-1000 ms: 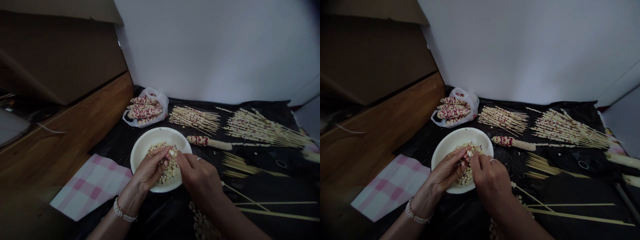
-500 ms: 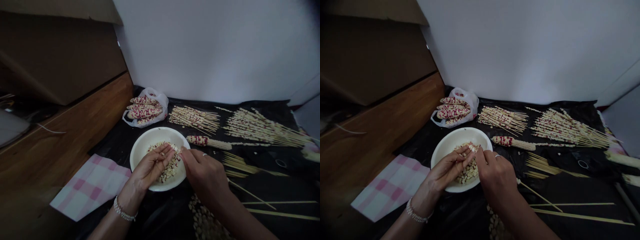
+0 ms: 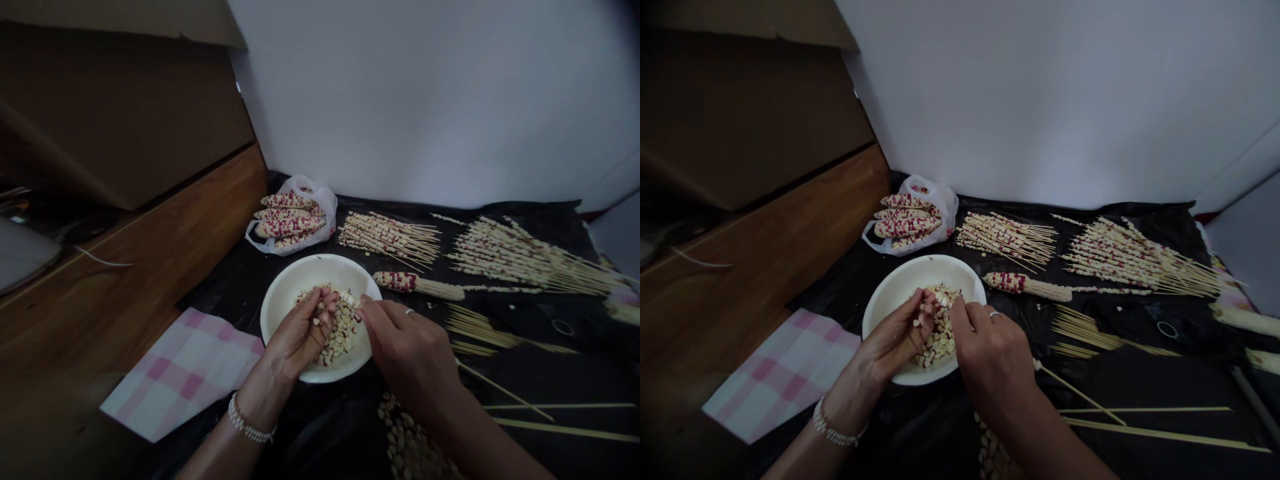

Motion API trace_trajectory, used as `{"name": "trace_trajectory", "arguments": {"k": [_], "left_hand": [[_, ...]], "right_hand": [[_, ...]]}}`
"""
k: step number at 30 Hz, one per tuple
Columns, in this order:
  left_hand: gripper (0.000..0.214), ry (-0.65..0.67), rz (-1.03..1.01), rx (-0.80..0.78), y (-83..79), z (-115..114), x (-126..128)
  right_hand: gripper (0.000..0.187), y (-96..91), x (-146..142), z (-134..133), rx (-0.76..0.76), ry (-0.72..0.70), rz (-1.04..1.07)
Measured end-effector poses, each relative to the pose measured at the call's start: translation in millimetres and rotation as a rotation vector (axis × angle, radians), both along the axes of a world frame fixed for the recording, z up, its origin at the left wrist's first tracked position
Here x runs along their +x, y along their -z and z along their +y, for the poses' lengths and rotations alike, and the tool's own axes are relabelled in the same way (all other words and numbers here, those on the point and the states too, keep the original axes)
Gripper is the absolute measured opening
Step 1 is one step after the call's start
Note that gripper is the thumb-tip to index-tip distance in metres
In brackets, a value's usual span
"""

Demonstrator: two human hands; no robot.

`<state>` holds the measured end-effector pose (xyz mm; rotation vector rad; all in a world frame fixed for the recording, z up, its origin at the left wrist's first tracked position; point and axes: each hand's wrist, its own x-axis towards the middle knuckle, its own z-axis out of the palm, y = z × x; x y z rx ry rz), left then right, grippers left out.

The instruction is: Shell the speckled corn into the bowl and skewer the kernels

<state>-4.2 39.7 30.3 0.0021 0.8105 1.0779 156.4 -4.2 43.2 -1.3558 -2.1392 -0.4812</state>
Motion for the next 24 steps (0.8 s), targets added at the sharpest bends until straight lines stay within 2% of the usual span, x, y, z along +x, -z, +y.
{"name": "trace_trajectory", "arguments": {"k": [6, 12, 17, 24], "left_hand": [[0.018, 0.030, -0.055, 0.043, 5.6, 0.8, -1.7], [0.021, 0.034, 0.000, 0.087, 9.0, -0.7, -0.2], [0.032, 0.029, 0.030, 0.109, 8.1, -2.6, 1.1], [0.025, 0.038, 0.071, 0.158, 5.0, -4.7, 0.2]], "right_hand": [[0.027, 1.6, 0.2, 0.3, -0.003, -0.007, 0.011], [0.026, 3.0, 0.0, 0.1, -0.014, -0.003, 0.003], [0.025, 2.3, -0.2, -0.1, -0.034, -0.007, 0.004], [0.025, 1.5, -0.1, 0.1, -0.040, -0.020, 0.009]]}}
